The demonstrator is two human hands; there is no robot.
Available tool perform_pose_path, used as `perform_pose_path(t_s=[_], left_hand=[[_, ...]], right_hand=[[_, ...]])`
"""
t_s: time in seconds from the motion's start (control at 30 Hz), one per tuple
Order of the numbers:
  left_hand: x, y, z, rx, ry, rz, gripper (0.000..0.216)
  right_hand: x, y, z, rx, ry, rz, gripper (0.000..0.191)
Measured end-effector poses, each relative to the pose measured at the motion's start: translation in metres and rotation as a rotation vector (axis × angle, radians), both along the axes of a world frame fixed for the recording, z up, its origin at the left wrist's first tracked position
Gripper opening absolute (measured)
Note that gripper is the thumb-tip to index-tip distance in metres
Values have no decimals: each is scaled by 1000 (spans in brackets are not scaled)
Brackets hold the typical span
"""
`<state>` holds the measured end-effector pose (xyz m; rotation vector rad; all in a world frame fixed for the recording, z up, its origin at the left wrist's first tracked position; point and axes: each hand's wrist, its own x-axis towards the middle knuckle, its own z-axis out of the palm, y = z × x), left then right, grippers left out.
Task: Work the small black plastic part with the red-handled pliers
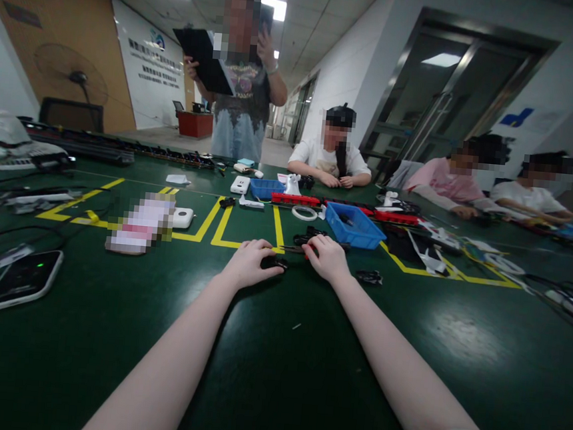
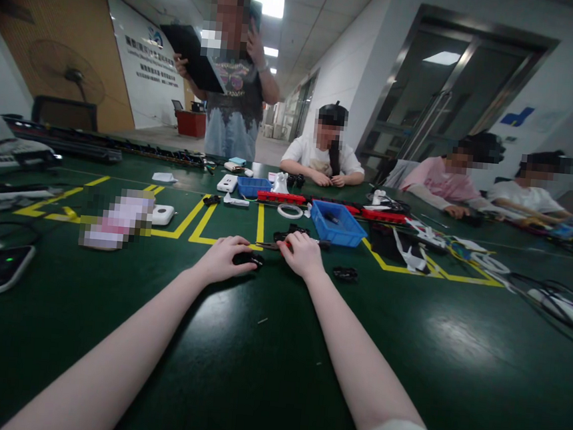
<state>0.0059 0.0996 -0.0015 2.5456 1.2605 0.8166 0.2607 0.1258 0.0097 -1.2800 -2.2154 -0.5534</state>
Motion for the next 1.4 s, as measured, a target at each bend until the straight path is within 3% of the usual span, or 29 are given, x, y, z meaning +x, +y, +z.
perform_pose_path(t_s=[0.23, 1.4], left_hand=[[0, 0, -1, -2, 2, -11, 39], [-3, 8, -10, -53, -84, -60, 42]], right_hand=[[-1, 0, 1, -53, -20, 44, 43], [-1, 0, 2, -203, 1, 75, 37]])
